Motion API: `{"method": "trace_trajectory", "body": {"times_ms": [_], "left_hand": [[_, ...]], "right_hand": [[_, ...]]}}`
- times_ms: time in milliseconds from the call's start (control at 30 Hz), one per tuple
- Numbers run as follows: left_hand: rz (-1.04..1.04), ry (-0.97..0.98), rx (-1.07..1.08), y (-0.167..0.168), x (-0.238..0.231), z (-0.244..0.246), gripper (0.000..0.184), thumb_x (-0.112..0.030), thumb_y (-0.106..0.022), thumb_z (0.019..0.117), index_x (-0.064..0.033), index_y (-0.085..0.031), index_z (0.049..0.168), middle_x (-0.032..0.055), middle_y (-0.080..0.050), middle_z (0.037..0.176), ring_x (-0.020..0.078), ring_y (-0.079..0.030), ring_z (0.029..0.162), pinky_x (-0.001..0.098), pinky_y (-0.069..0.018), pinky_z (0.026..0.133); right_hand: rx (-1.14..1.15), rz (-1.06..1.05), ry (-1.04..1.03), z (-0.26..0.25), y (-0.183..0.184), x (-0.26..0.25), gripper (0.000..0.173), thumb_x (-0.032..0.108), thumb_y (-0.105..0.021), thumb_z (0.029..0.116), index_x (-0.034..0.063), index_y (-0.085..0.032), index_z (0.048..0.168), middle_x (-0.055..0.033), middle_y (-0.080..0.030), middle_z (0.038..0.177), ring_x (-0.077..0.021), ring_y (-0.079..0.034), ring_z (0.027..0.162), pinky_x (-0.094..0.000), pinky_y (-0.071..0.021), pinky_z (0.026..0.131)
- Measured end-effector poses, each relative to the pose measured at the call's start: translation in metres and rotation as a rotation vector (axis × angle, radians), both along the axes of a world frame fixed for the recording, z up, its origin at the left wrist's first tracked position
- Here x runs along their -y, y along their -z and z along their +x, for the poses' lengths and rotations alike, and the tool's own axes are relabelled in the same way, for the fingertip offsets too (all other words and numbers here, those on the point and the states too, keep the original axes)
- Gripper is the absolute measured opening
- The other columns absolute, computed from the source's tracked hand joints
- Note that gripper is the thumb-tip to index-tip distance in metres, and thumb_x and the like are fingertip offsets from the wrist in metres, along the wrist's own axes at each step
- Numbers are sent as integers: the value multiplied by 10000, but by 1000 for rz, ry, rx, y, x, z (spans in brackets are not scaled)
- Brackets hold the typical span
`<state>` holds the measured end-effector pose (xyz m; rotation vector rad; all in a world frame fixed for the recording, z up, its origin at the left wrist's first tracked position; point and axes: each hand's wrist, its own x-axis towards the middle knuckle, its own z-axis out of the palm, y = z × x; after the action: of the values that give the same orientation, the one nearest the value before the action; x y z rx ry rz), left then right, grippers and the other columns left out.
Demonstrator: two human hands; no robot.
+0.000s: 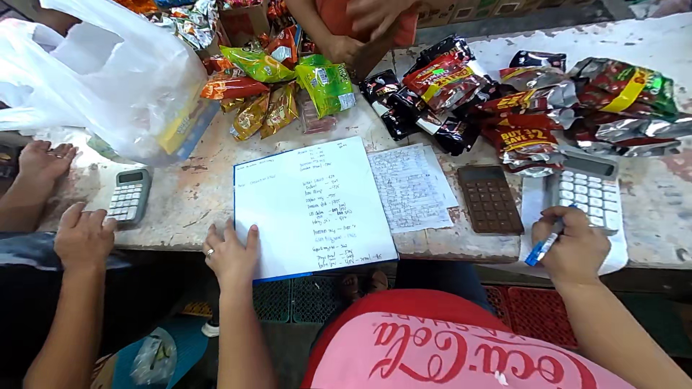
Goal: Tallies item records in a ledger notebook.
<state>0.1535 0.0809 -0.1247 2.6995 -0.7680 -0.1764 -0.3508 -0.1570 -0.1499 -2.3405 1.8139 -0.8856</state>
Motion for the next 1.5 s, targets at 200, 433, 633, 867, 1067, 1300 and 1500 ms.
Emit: {"method": "trace_trajectory", "body": {"times_ms": [200, 433, 633, 867, 1067, 1300, 1500], "left_hand": [[-12, -71, -6, 3, -4, 0, 673, -539, -579, 978, -82, -533, 1470, 300, -298, 1605, 545, -277, 1459, 725, -328, 1051], [-29, -63, 28, 13, 0, -5, 737, -571, -502, 995, -32, -482, 1497, 316, -278, 1609, 538, -247, 1483, 689, -320, 1101], [-67, -60, 90, 25, 1, -4, 727, -565, -469, 995, -27, -503, 1482, 325, -285, 1604, 537, -246, 1486, 672, -308, 1121], [-25, -75, 132, 22, 2, -9, 706, -590, -412, 1005, -89, -515, 1491, 277, -325, 1608, 504, -236, 1507, 735, -189, 1139], [-301, 420, 162, 10, 22, -56, 391, -318, -593, 980, -52, -715, 1241, 239, -610, 1368, 465, -528, 1319, 619, -430, 1065], [-226, 810, 7, 5, 63, -157, 715, -617, -562, 935, -88, -600, 1415, 182, -515, 1515, 409, -418, 1448, 620, -290, 1180], [-25, 806, 44, 3, 73, -170, 873, -663, -451, 952, -35, -400, 1557, 215, -308, 1644, 416, -246, 1537, 668, -145, 1205]], "right_hand": [[-2, -5, 2, -1, 0, 0, 312, 110, -461, 961, -105, -656, 1074, -333, -666, 894, -500, -654, 779, -623, -474, 689], [-2, -8, 4, 0, 1, 0, 309, 101, -458, 963, -108, -656, 1075, -336, -664, 891, -505, -653, 778, -630, -471, 688], [-12, -8, 8, 0, 2, 0, 311, 110, -460, 961, -103, -653, 1079, -331, -661, 878, -501, -650, 764, -631, -464, 681], [-5, -9, 15, -1, 2, 0, 308, 109, -461, 963, -99, -654, 1082, -332, -661, 887, -496, -647, 760, -629, -462, 677], [4, 24, 0, -2, 1, 0, 314, 101, -467, 951, -113, -649, 1091, -349, -661, 919, -522, -645, 786, -654, -458, 693], [0, 37, 18, 1, 0, 0, 304, 87, -462, 962, -115, -646, 1095, -361, -659, 938, -540, -648, 824, -672, -458, 718], [4, 3, 14, -1, 3, 2, 307, 103, -457, 962, -109, -646, 1077, -349, -659, 908, -521, -648, 786, -655, -456, 694]]}}
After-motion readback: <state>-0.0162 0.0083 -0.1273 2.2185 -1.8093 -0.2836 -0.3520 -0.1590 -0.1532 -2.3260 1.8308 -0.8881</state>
